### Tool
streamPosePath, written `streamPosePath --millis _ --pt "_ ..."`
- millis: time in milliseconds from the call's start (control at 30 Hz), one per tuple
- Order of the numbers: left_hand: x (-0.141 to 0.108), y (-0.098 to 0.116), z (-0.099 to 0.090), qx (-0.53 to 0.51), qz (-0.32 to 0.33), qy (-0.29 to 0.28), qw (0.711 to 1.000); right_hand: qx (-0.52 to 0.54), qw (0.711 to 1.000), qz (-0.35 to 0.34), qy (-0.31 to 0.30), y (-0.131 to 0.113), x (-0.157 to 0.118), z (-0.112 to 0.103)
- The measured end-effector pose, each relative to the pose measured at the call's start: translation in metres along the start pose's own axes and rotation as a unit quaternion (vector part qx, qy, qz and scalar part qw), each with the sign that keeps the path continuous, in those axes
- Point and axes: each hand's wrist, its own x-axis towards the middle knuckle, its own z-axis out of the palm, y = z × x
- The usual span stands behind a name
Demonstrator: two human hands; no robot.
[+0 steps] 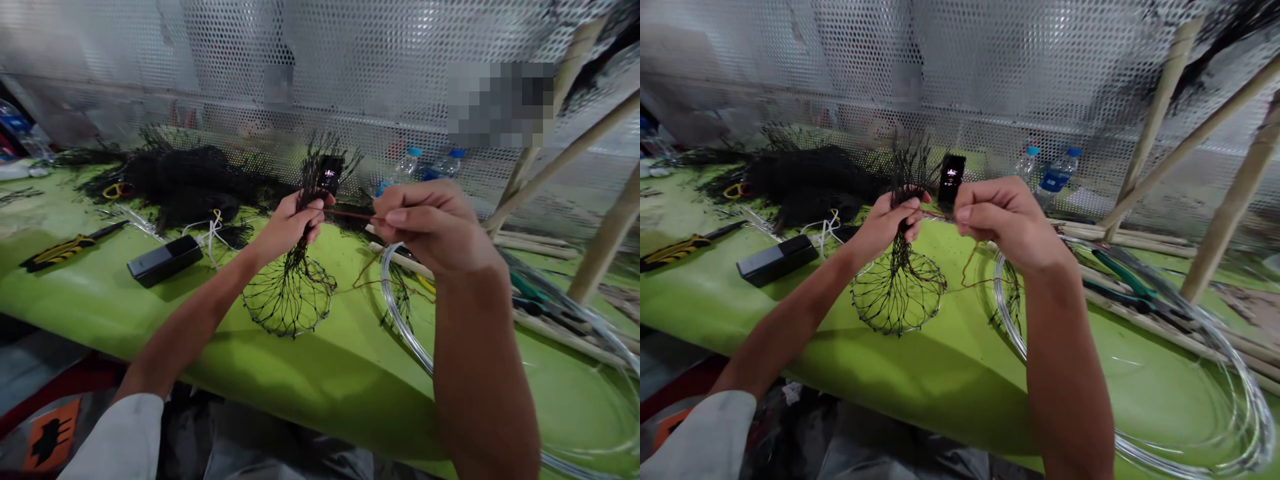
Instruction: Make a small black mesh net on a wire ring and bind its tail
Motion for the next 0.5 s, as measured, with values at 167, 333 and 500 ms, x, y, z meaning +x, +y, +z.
streamPosePath --millis 167,333,500 --pt "-0.005 0.001 0.010 -0.003 -0.061 0.046 0.997 -0.013 0.997 0.010 0.074 0.001 0.000 -0.022" --pt "-0.010 -0.005 0.009 0.107 -0.018 0.034 0.994 0.036 0.984 -0.040 0.169 -0.004 0.007 -0.016" --pt "-0.020 -0.006 0.005 0.146 0.015 -0.009 0.989 0.005 0.978 -0.062 0.200 -0.007 0.007 -0.005"
